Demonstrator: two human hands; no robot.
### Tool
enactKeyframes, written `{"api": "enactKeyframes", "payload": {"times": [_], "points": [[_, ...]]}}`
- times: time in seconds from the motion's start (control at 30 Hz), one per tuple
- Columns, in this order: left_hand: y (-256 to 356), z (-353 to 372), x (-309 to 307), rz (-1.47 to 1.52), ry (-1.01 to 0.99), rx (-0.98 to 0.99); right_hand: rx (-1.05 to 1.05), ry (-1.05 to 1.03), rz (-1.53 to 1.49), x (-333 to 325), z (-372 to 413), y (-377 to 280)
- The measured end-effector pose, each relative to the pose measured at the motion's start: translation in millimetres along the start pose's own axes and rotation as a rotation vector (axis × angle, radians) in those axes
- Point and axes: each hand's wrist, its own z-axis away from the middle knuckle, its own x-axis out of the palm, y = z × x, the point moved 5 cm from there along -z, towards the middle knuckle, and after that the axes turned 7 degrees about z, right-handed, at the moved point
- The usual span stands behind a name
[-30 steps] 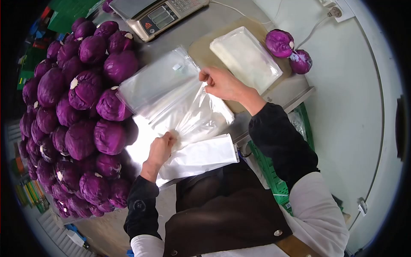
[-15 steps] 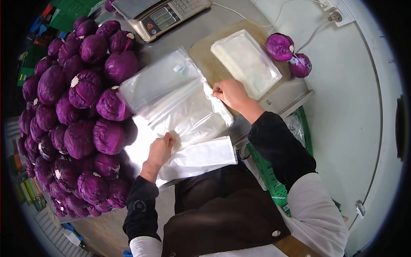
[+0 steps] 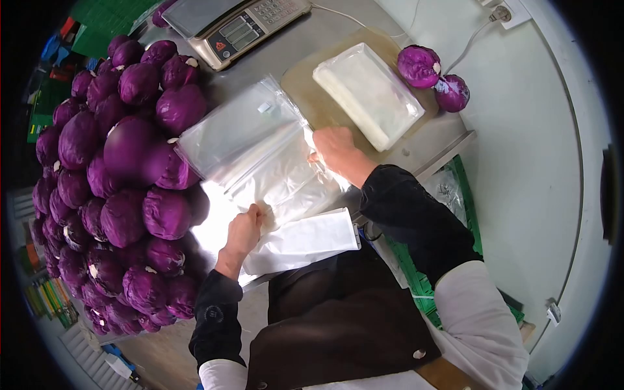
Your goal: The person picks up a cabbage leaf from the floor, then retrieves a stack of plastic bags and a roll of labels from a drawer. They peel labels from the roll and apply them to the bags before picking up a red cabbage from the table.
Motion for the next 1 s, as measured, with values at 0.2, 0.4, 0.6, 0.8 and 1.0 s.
{"api": "enactKeyframes", "payload": {"times": [0.2, 0.4, 0.6, 0.8, 1.0], "points": [[0, 2, -34, 0.283, -0.065, -0.170, 0.061, 0.388, -0.633, -14, 8, 62], [-18, 10, -172, 0.696, 0.635, -0.080, -0.197, -0.222, -0.965, -18, 23, -2], [-31, 26, -139, 0.670, 0.599, -0.029, -0.400, 0.639, -0.764, -17, -38, -56], [36, 40, -117, 0.457, 0.463, -0.081, -0.483, -0.087, -1.229, -66, 19, -81], [65, 45, -112, 0.657, 0.460, 0.219, -0.547, -0.648, -1.024, -42, 97, -111]]}}
